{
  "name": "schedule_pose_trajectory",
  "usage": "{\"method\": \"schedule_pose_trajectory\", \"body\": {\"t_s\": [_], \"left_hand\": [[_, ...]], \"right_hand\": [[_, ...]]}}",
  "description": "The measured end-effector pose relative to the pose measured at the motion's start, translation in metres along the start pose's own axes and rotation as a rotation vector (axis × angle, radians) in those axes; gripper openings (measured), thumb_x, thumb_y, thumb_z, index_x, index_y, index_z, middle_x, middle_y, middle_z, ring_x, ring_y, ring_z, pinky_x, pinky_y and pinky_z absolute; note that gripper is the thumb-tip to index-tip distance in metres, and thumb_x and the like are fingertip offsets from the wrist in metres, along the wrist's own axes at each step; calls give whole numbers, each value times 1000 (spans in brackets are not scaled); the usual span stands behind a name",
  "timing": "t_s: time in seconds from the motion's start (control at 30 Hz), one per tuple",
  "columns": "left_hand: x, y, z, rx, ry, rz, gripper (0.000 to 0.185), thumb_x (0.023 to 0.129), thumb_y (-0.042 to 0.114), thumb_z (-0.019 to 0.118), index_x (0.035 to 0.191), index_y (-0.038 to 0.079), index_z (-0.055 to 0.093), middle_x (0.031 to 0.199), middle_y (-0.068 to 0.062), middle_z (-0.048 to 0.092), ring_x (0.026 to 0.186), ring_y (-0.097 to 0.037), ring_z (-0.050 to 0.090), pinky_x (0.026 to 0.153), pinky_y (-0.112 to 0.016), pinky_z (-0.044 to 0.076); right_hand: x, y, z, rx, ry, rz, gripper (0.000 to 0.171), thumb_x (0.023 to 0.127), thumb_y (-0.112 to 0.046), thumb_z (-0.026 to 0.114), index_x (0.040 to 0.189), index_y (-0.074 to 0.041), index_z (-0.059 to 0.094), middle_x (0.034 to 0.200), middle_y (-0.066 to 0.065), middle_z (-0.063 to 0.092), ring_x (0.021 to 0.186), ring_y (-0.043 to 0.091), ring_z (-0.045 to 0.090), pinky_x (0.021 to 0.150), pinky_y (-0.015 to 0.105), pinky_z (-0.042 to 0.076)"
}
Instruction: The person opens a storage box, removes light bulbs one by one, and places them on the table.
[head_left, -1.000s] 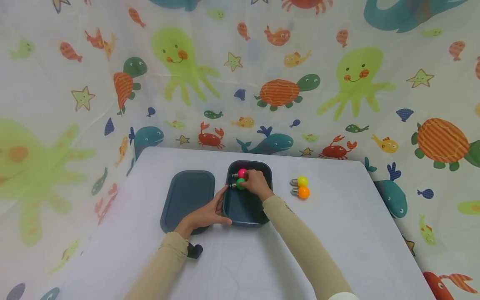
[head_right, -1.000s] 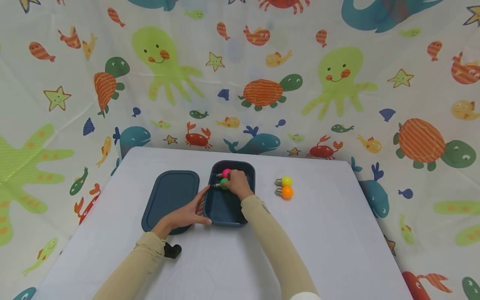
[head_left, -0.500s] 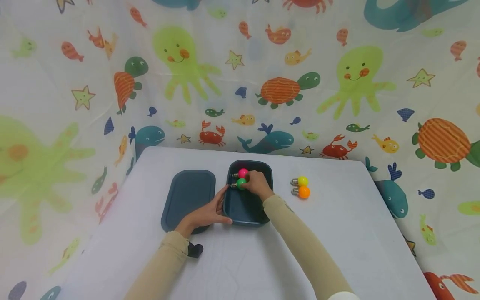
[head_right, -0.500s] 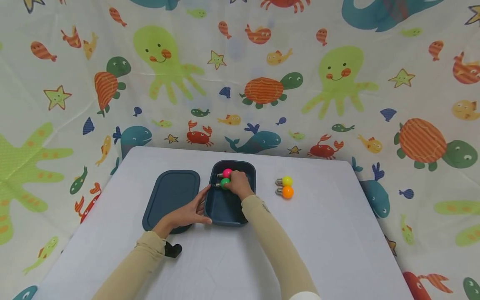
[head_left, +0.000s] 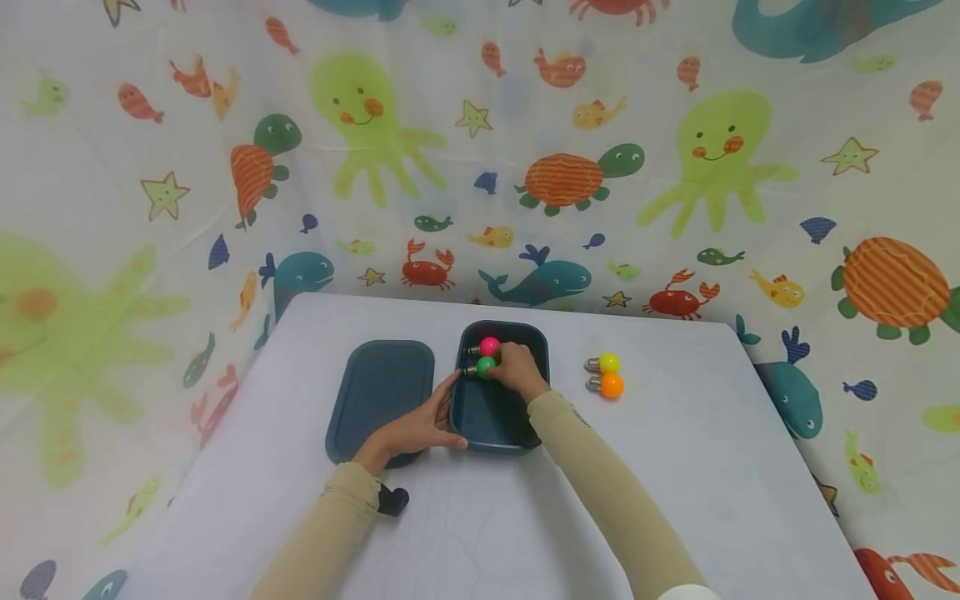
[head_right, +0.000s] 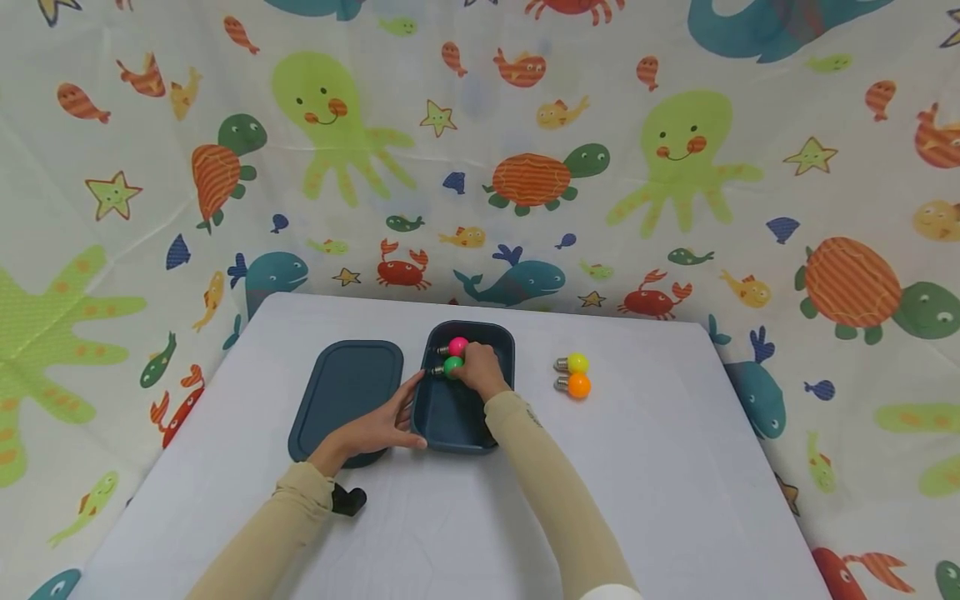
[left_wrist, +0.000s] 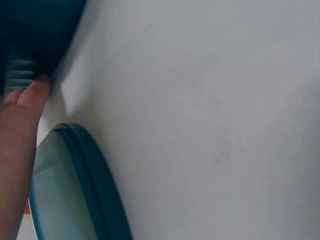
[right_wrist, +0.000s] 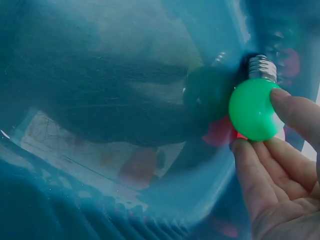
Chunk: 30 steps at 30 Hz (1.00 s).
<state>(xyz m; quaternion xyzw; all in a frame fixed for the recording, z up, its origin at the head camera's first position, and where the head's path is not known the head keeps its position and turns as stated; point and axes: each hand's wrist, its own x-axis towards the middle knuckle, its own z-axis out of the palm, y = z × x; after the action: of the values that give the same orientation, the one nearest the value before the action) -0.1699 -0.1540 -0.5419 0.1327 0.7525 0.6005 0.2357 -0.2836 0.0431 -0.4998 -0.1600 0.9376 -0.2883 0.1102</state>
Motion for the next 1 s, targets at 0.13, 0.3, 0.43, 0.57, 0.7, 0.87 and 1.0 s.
{"method": "schedule_pose_trajectory", "body": {"t_s": [0.13, 0.3, 0.43, 0.57, 0.7, 0.87, 1.0], "left_hand": [[0, 0, 1, 5, 3, 0, 113, 84, 21, 79, 155, 37, -7, 164, -4, -3, 150, -21, 9, 117, -42, 20], [1, -2, 1, 11, 7, -3, 114, 83, 23, 80, 155, 38, -8, 164, -3, -4, 150, -20, 8, 117, -41, 20], [0, -2, 1, 10, 8, -7, 114, 83, 23, 80, 155, 37, -8, 164, -3, -5, 150, -20, 8, 117, -41, 20], [-1, 0, 1, 13, 15, -18, 114, 83, 21, 80, 155, 38, -7, 164, -2, -4, 149, -20, 9, 117, -41, 21], [-1, 2, 2, 20, 25, -29, 114, 83, 22, 80, 154, 39, -7, 164, 0, -3, 149, -19, 10, 117, -41, 22], [0, 1, 2, 24, 29, -26, 116, 81, 24, 81, 155, 38, -7, 164, 2, -3, 149, -18, 11, 117, -40, 22], [1, 0, 1, 22, 23, -19, 117, 82, 25, 81, 155, 36, -8, 164, 3, -3, 149, -17, 11, 117, -38, 22]], "right_hand": [[0, 1, 0, 4, 6, -1, 29, 83, -17, 79, 102, 3, 69, 94, 14, 70, 83, 24, 62, 87, 39, 56], [-1, 1, 0, 17, 3, 4, 29, 84, -16, 79, 103, 4, 69, 94, 14, 70, 82, 24, 63, 86, 39, 56], [-2, -2, -1, 20, 4, 8, 29, 84, -15, 79, 103, 4, 68, 94, 15, 70, 82, 24, 63, 86, 39, 56], [-3, -3, -3, 20, 3, 5, 30, 84, -15, 78, 104, 4, 67, 96, 15, 69, 84, 25, 62, 88, 39, 56], [-3, -2, -7, 10, 3, -4, 34, 84, -17, 77, 110, 3, 66, 102, 15, 68, 90, 26, 61, 91, 39, 54], [-6, 3, -14, 11, 14, -19, 38, 85, -19, 77, 115, 2, 66, 108, 14, 68, 97, 26, 61, 93, 39, 53], [-9, 9, -23, 37, 31, -25, 38, 86, -19, 76, 115, 2, 66, 109, 13, 68, 96, 25, 62, 92, 38, 54]]}}
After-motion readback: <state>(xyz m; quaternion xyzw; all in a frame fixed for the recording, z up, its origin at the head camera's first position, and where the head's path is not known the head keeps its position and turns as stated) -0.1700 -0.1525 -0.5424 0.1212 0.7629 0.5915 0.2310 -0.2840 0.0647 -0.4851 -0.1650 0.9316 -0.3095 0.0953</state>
